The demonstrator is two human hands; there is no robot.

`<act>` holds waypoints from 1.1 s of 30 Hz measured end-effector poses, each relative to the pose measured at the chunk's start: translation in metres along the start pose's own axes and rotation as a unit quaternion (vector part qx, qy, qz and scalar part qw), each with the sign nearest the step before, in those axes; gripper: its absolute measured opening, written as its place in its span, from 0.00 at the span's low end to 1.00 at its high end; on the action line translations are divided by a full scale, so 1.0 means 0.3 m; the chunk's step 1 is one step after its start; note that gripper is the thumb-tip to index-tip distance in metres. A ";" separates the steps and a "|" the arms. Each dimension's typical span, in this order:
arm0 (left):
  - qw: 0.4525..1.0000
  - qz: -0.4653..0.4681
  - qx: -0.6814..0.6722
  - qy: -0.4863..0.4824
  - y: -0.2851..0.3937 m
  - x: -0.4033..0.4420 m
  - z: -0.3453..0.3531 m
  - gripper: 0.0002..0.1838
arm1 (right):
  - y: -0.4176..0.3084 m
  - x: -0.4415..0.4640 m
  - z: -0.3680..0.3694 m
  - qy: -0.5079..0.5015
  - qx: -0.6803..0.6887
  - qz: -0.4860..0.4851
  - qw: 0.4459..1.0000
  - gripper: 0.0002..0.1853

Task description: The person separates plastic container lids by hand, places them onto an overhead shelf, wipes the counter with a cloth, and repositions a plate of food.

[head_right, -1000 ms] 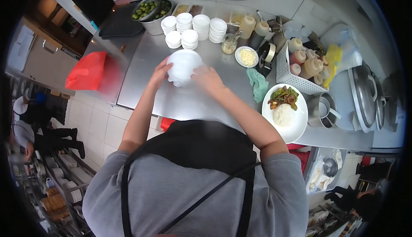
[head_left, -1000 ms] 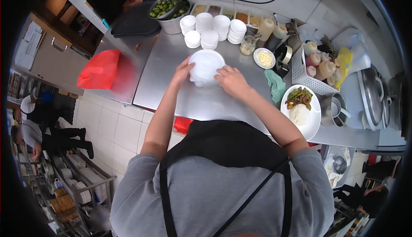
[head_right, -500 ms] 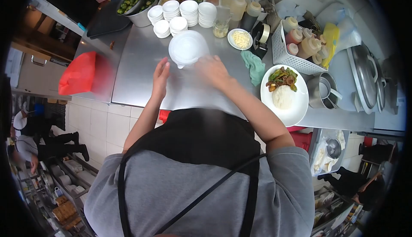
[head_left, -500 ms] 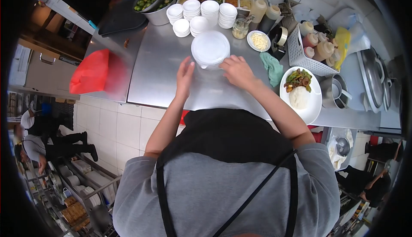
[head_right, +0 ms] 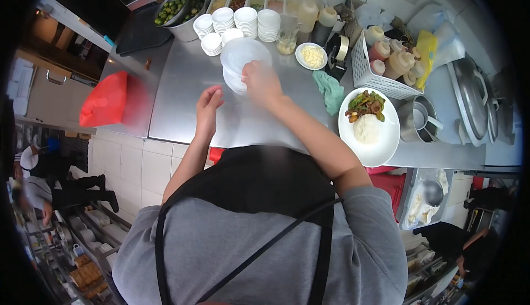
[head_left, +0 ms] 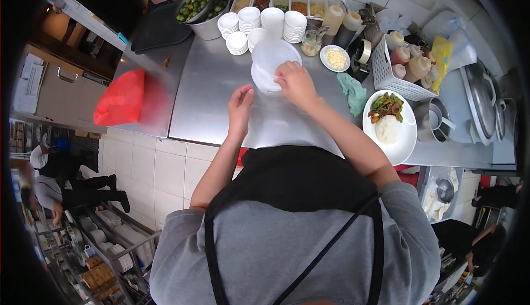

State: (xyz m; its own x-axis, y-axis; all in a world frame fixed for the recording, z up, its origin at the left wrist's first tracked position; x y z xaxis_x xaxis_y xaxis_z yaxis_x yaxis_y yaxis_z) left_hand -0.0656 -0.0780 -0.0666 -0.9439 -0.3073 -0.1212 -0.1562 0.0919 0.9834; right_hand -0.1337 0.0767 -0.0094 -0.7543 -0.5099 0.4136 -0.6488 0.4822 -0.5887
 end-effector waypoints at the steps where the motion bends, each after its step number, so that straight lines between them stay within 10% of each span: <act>1: 1.000 0.002 -0.001 0.000 0.047 -0.013 0.008 0.17 | -0.009 0.011 -0.037 0.029 0.072 0.029 0.997 0.07; 12: 0.973 0.058 -0.140 -0.171 0.378 -0.172 0.128 0.16 | -0.234 -0.108 -0.229 0.060 0.286 0.056 0.955 0.09; 24: 0.956 0.276 0.064 -0.074 0.407 -0.232 0.132 0.19 | -0.278 -0.103 -0.299 0.127 0.335 0.088 0.930 0.13; 33: 0.966 0.199 -0.121 -0.110 0.421 -0.238 0.125 0.11 | -0.264 -0.097 -0.287 0.122 0.386 0.102 0.909 0.08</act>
State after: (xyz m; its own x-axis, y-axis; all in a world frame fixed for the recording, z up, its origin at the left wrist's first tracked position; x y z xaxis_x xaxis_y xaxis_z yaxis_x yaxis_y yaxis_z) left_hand -0.0289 -0.0088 0.0613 -0.9585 -0.0821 0.2732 0.2791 -0.0720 0.9576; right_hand -0.0690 0.1146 0.0851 -0.9117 -0.2477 0.3278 -0.3003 -0.1428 -0.9431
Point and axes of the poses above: each hand's wrist, its own x-axis towards the middle knuckle, its own z-axis out of the palm, y = z × x, the point moved 5 cm from there along x, towards the middle knuckle, and after that the axes turned 9 degrees about x, right-handed, at the moved point
